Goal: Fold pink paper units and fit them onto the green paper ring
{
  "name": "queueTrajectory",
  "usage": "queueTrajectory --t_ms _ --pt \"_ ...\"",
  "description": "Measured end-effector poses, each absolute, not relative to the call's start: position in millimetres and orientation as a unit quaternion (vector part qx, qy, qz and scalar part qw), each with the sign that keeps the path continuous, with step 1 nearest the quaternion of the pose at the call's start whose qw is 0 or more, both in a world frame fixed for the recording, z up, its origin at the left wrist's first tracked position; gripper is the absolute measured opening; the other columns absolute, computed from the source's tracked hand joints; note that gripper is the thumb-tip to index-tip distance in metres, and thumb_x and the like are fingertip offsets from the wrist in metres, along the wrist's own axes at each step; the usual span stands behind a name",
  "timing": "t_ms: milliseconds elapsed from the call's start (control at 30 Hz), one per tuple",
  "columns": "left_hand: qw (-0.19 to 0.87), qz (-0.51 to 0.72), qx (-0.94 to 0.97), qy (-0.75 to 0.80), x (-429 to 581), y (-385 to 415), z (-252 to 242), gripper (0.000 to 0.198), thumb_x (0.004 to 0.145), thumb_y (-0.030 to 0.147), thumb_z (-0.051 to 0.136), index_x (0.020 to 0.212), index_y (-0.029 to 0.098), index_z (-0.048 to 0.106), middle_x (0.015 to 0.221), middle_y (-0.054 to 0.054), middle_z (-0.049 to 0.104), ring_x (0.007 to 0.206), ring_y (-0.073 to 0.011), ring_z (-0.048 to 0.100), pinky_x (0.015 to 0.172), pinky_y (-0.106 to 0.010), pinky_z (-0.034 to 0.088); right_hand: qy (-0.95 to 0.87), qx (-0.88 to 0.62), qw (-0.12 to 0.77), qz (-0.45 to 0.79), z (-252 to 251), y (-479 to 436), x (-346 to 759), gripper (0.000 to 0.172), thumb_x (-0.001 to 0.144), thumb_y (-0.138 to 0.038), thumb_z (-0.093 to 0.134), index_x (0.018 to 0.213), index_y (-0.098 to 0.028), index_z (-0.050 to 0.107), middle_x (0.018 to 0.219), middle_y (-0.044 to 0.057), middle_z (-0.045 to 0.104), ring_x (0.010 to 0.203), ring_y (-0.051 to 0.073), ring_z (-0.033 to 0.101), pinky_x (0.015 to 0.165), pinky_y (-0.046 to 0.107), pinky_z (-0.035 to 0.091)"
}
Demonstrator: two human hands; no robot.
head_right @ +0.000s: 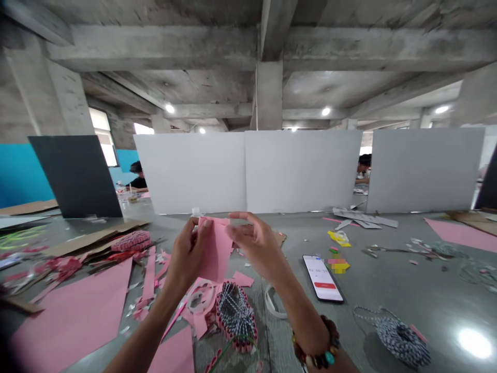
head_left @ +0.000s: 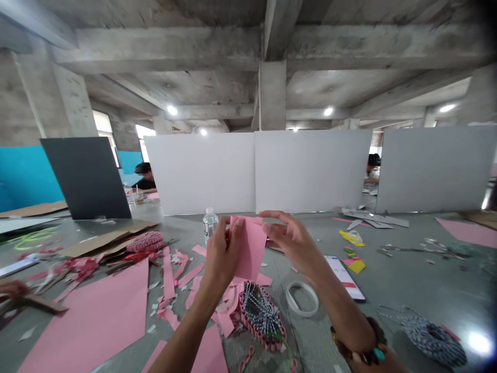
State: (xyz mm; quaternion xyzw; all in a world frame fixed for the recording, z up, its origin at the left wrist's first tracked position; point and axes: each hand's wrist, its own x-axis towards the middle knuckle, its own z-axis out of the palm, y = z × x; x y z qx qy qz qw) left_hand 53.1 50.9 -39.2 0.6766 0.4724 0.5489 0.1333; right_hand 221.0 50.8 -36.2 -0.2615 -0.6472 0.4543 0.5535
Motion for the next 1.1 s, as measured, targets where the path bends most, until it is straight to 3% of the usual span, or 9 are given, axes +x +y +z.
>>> queueTrajectory --t_ms 100,167,267,367,567,1100 --pt "0.137 0.56 0.67 0.468 52.8 49.8 -37.8 0.037 0.1 0.049 0.034 0.084 0.019 0.05 0.062 0.004 0.046 0.054 -0.0113 0.044 0.048 -0.022 0.032 -0.658 -0.278 0.558 0.423 -39.0 51.9 221.3 0.045 0.075 -0.037 0.08 0.114 -0.021 0.064 0.086 0.006 0.073 0.077 0.019 0.068 0.072 0.031 0.058" --pt "0.162 0.555 0.682 0.447 52.0 47.9 -35.9 0.035 0.099 0.048 0.037 0.086 0.019 0.053 0.066 0.003 0.05 0.059 -0.0118 0.048 0.051 -0.021 0.036 -0.647 -0.289 0.573 0.412 -41.5 54.1 221.8 0.039 0.073 -0.036 0.082 0.104 -0.018 0.068 0.08 0.006 0.073 0.069 0.018 0.067 0.066 0.03 0.057" --pt "0.254 0.519 0.7 0.42 49.8 44.6 -32.6 0.026 0.088 0.044 0.059 0.096 0.019 0.06 0.074 0.0 0.059 0.065 -0.0138 0.054 0.052 -0.02 0.042 -0.627 -0.29 0.587 0.423 -42.6 55.7 223.0 0.032 0.072 -0.036 0.082 0.097 -0.017 0.071 0.077 0.006 0.073 0.064 0.016 0.066 0.061 0.028 0.056" --pt "0.309 0.503 0.682 0.432 46.9 43.1 -30.7 0.026 0.077 0.038 0.072 0.086 0.015 0.066 0.07 -0.001 0.06 0.059 -0.0126 0.052 0.047 -0.018 0.039 -0.616 -0.285 0.594 0.431 -41.1 55.4 223.6 0.025 0.069 -0.03 0.084 0.088 -0.018 0.073 0.074 0.005 0.072 0.062 0.014 0.065 0.058 0.025 0.054" --pt "0.349 0.502 0.673 0.416 43.4 45.2 -31.8 0.024 0.076 0.034 0.073 0.07 0.012 0.064 0.061 0.0 0.05 0.052 -0.0081 0.042 0.043 -0.015 0.028 -0.601 -0.275 0.613 0.433 -42.2 58.0 220.9 0.014 0.067 -0.026 0.084 0.072 -0.018 0.073 0.064 0.001 0.069 0.055 0.01 0.062 0.052 0.018 0.052" --pt "0.328 0.499 0.684 0.419 45.3 45.0 -33.1 0.043 0.078 0.053 0.07 0.07 0.011 0.064 0.059 0.0 0.049 0.049 -0.0068 0.039 0.042 -0.016 0.025 -0.616 -0.28 0.633 0.376 -43.8 56.2 219.6 0.017 0.077 -0.034 0.077 0.072 -0.017 0.074 0.06 0.0 0.066 0.053 0.009 0.06 0.051 0.017 0.052"
